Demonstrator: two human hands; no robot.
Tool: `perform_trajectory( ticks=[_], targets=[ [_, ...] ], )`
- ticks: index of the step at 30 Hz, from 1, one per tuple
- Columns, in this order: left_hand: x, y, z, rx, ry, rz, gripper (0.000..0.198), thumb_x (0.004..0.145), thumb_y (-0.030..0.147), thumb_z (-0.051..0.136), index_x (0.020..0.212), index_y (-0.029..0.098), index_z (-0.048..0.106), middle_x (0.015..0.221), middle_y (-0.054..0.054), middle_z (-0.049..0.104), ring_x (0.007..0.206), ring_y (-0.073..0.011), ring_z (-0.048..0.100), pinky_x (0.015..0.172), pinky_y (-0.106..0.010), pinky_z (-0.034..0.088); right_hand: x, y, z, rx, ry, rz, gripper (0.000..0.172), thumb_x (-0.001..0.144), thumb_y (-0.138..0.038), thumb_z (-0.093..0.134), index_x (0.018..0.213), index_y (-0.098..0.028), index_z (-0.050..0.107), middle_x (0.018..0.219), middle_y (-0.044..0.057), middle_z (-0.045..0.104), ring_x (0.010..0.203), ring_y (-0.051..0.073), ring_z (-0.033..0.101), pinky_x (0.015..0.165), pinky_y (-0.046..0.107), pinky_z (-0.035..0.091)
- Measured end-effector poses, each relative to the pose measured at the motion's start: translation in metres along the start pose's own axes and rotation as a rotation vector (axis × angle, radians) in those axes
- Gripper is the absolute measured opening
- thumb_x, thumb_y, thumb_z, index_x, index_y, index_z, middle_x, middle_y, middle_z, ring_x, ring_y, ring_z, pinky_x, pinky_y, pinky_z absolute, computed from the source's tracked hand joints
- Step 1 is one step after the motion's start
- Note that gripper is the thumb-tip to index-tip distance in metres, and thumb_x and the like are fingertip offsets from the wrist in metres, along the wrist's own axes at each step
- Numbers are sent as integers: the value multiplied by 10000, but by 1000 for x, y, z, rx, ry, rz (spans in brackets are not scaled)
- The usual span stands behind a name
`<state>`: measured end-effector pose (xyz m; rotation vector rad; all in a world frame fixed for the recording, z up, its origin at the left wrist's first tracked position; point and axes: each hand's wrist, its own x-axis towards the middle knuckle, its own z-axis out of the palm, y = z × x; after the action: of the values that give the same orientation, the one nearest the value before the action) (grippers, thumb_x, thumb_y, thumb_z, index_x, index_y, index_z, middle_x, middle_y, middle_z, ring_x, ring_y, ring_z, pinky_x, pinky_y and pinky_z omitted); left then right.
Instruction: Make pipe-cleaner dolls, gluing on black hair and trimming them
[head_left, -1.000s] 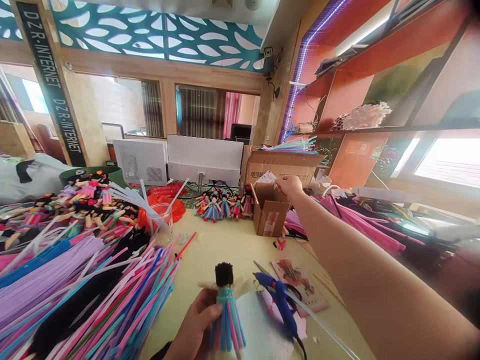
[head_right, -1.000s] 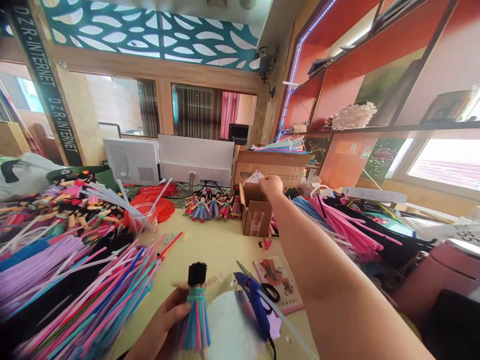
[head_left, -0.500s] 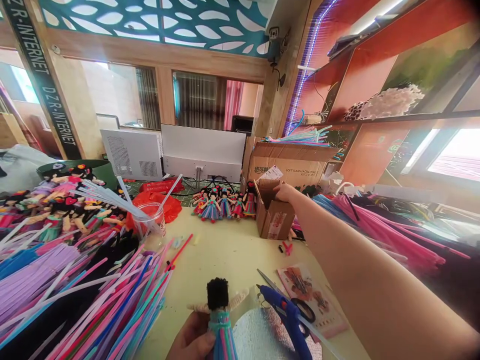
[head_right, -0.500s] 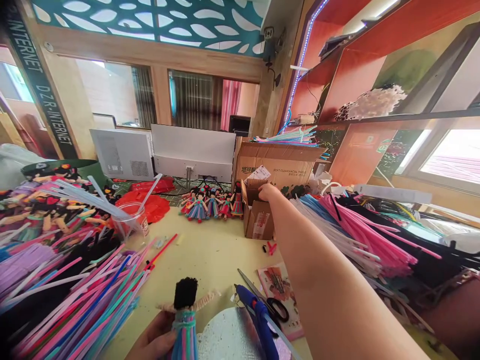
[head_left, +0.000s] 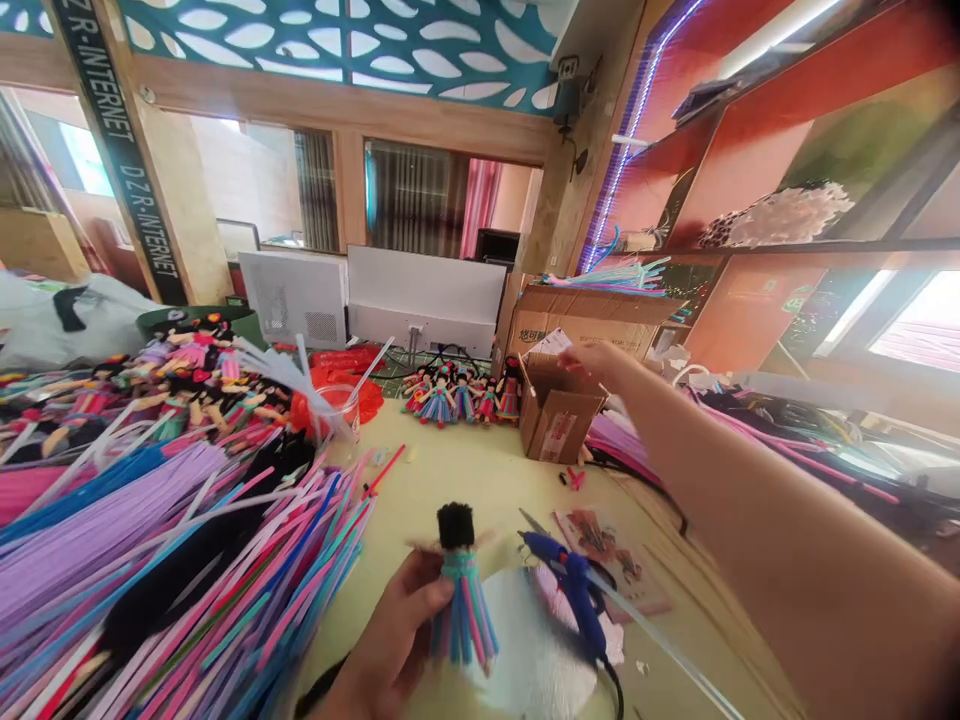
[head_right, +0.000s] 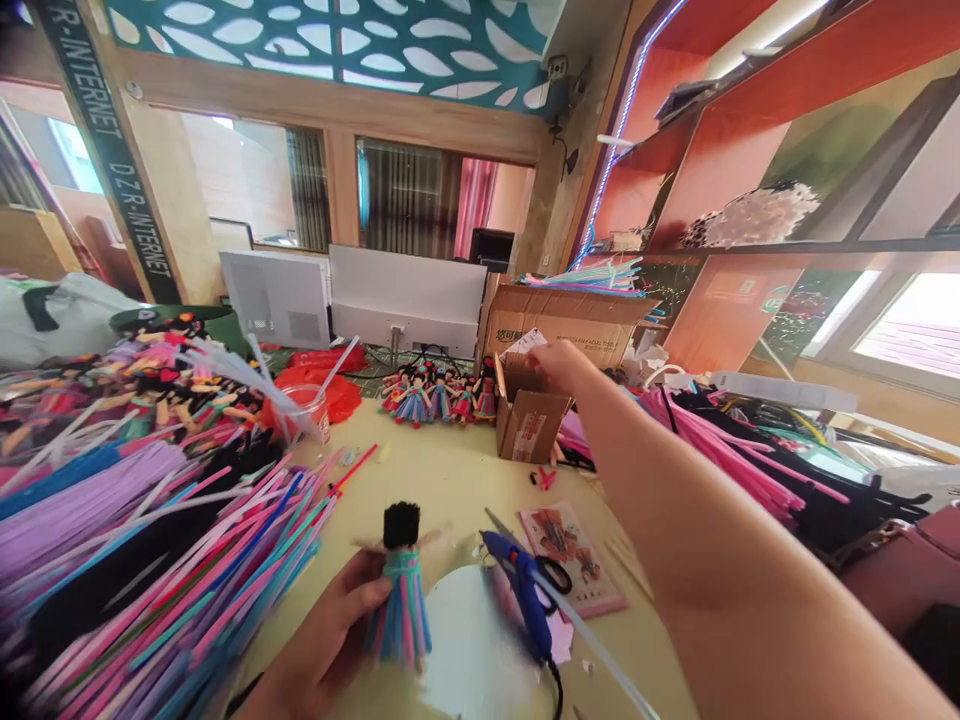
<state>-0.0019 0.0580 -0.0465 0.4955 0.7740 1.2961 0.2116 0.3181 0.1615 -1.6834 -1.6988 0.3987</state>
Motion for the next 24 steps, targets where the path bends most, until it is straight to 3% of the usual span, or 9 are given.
perform_trajectory(
  ticks=[2,4,8,11,14,18,21,24],
  targets=[
    [-4,5,3,-8,-65,41,333,667,224,794,969,198,657,868,-20,668,690,-136,613,613,-239,487,-20,-23,-12,37,-90,3,241,980,-259,496,976,-118,691,943,87,707,795,150,666,695,293,529],
    [-6,7,4,-20,-89,85,311,661,220,797,926,195,635,871,-15,659,678,-121,603,564,-213,465,-50,-47,-24,90,-140,-51,259,980,-245,494,924,-135,721,884,70,723,771,115,663,675,243,484],
    [-7,7,3,21,-91,105,348,640,221,804,939,193,628,896,-9,650,631,-99,583,496,-200,428,-150,-79,-41,223,-223,-363,157,872,-266,652,869,-156,763,809,58,723,775,149,656,698,291,488],
    [-8,5,2,57,-91,150,342,643,220,798,942,179,636,894,-18,652,599,-87,568,469,-194,397,-240,-68,-33,294,-262,-427,164,783,-315,733,916,-231,776,804,42,727,739,200,646,661,332,499],
    [-9,5,3,57,-118,196,339,651,198,785,958,172,642,906,-29,665,678,-107,600,535,-201,430,-302,-27,-1,325,-277,-380,183,819,-358,672,959,-279,759,816,38,733,665,199,619,601,334,474],
    [-11,4,4,57,-155,221,352,642,164,774,971,167,647,965,-37,677,798,-135,626,680,-240,479,-316,28,53,474,-262,-154,147,831,-355,612,915,-269,698,771,25,703,692,205,618,618,330,474],
    [-11,3,5,85,-126,219,335,628,157,772,934,168,639,926,-20,660,705,-115,603,591,-227,449,-303,45,76,609,-218,-67,105,798,-344,623,819,-243,642,691,3,636,641,178,576,623,319,473],
    [-10,1,4,133,-124,201,319,646,155,754,939,172,631,903,-14,638,633,-99,569,494,-211,386,-293,49,86,700,-220,-33,175,789,-396,645,792,-227,601,683,-9,585,614,153,525,599,300,459]
  ],
)
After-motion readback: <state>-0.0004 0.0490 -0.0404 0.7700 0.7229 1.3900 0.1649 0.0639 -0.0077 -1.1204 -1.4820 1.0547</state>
